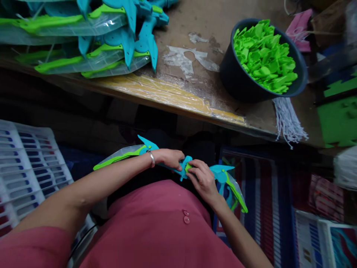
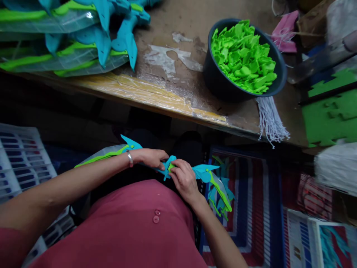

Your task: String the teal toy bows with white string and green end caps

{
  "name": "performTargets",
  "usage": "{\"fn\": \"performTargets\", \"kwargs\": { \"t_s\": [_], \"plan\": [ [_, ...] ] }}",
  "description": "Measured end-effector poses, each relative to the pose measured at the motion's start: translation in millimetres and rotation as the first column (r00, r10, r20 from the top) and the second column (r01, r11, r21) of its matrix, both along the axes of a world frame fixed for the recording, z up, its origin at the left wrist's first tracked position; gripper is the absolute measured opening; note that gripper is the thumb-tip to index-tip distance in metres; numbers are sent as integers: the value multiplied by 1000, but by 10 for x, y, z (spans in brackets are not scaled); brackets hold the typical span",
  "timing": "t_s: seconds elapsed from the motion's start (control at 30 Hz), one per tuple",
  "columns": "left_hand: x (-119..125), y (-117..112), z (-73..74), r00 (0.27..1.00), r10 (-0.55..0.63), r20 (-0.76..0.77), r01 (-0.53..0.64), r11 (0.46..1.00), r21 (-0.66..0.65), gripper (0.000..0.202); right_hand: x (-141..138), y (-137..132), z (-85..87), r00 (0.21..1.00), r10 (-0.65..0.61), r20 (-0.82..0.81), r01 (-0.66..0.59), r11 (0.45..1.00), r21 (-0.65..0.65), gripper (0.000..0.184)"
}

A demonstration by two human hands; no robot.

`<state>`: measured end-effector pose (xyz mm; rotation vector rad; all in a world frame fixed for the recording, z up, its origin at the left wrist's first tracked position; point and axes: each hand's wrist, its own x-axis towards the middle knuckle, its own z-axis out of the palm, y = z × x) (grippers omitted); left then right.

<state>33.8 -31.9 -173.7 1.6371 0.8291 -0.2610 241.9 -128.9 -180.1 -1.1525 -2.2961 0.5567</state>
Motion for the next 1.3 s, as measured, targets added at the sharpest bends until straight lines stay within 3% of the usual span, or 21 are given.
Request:
{"fn": "performTargets", "kwargs": {
  "t_s": [0.2, 0.43, 0.63, 0.93, 1.07, 1.2, 1.3],
  "plan": [
    [-20, 8, -11, 1000, -24, -15, 23, 999, -29, 8, -14, 41, -47, 998, 38, -43, -37, 999, 16, 6],
    [-23, 35, -130, 997, -72, -14, 72, 997, -9, 34, 15, -2, -89, 997, 74, -32, -69, 988, 142, 24],
    [25, 9, -104, 998, -46, -51, 48, 998, 35, 37, 159, -102, -104, 984, 132, 123, -138, 990, 39, 46],
    [141, -57, -80, 981, 83, -178, -76, 996, 42, 33, 207, -122, -154, 961, 145, 237, -149, 989, -1, 57],
    [137, -64, -99, 983, 96, -154, -86, 994, 72, 29, 178, -153, -137, 942, 135, 306, -138, 990, -12, 61],
    [77, -29, -148, 993, 58, -100, -56, 998, 22, 26, 101, -205, -49, 913, 148, 379, -136, 989, -57, 62],
    [28, -27, -173, 998, 23, -62, -29, 995, -95, 28, 44, -271, 39, 904, 155, 398, -121, 987, -109, 57]
  ]
}}
